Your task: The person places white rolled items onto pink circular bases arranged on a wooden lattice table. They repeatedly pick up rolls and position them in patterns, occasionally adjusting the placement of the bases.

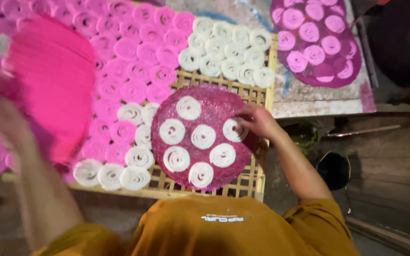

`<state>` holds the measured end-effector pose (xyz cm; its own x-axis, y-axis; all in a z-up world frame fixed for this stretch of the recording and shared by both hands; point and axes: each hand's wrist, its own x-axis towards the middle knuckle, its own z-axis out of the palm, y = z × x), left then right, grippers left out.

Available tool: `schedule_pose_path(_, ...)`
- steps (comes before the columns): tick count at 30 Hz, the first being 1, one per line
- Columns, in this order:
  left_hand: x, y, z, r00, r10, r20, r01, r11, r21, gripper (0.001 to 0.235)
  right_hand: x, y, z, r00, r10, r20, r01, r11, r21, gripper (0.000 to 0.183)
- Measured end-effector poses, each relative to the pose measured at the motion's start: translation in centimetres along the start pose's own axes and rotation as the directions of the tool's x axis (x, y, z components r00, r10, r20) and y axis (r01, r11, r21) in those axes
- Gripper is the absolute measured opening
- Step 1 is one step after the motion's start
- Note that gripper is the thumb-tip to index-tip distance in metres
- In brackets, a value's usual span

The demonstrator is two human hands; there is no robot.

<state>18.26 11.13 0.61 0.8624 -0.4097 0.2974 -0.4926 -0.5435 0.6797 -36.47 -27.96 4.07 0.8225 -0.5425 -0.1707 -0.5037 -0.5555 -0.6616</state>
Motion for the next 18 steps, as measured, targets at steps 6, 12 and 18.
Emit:
schedule_pose_path(6,-2.0,12.4,-3.5,0.992,0.006,0.128,0.035,0.946,-0.321,0.025,-3.7,-1.2,2.7,0.932,-0.355,0.075,0.358,0.869,-0.341,0.038)
schedule_pose_path(12,-5.5,17.5,0.9,0.841,-0.353,0.411,0.417,0.906,-0.076,0.026,-2.7,3.2,4.7,0.984,-0.062,-0.168,0.039,0.99,-0.136,0.028)
schedule_pose_path(18,-11.2,13.2,7.4,0.841,0.247,0.481,-0.38,0.902,0.202,0.086,6.0,7.5,4.8,0.913,0.401,-0.07,-0.05,0.28,0.959,0.03)
